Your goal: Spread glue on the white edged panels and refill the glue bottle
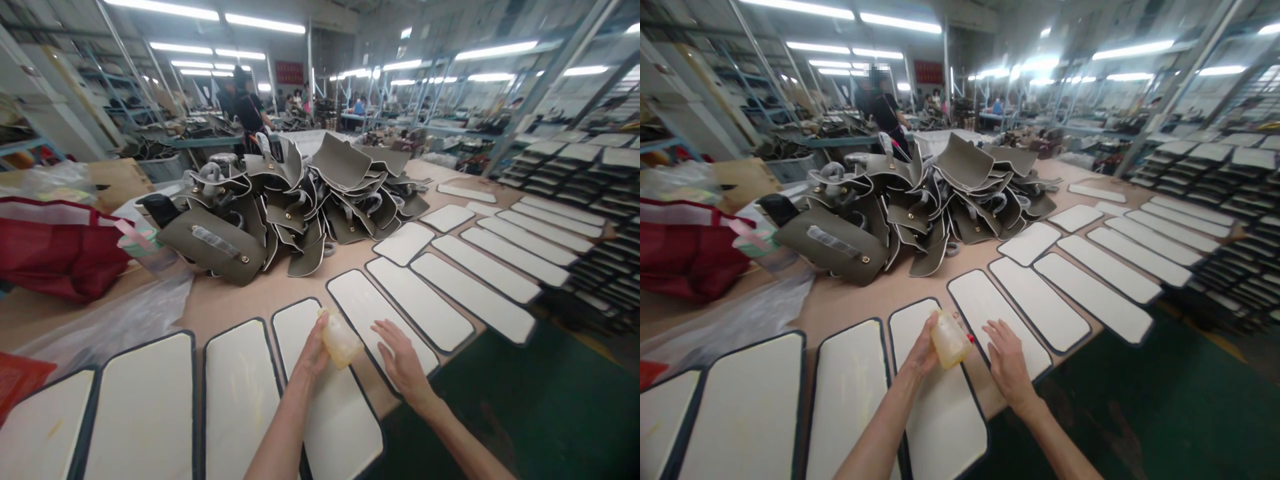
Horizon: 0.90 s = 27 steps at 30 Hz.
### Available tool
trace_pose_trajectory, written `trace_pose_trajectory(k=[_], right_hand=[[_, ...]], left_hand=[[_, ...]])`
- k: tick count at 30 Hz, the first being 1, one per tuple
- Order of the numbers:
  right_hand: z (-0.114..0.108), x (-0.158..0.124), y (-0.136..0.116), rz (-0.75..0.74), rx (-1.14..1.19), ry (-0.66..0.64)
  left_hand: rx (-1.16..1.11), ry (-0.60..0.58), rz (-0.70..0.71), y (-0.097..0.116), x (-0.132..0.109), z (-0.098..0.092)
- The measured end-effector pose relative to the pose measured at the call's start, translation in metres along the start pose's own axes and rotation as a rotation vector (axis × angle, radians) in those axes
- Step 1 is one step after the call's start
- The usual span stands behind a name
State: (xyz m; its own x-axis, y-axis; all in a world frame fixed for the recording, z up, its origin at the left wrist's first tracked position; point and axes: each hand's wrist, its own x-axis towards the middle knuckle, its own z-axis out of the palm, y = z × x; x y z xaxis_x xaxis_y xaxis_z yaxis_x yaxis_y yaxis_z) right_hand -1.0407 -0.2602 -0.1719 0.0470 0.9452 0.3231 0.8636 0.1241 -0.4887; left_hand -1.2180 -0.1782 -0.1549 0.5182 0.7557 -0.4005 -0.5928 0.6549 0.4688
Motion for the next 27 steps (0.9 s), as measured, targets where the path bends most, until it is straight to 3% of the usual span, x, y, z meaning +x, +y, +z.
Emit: trace_pose_trajectory(k=[7, 16, 21, 27], right_hand=[[0.023, 0.003, -0.019, -0.092, -0.025, -0.143], [0.013, 0.014, -0.019, -0.090, -0.083, -0.239], [0.012, 0.021, -0.026, -0.068, -0.076, -0.231], [0.009, 0.022, -0.015, 0.007, -0.035, -0.118]], left_hand=[[-0.012, 0.041, -0.010, -0.004, -0.006, 0.000], [-0.202, 0.045, -0.021, 0.007, -0.007, -0.009], [-0.304, 0.062, 0.008, 0.006, -0.010, -0.014], [-0.228, 0.080, -0.016, 0.011, -0.011, -0.014]])
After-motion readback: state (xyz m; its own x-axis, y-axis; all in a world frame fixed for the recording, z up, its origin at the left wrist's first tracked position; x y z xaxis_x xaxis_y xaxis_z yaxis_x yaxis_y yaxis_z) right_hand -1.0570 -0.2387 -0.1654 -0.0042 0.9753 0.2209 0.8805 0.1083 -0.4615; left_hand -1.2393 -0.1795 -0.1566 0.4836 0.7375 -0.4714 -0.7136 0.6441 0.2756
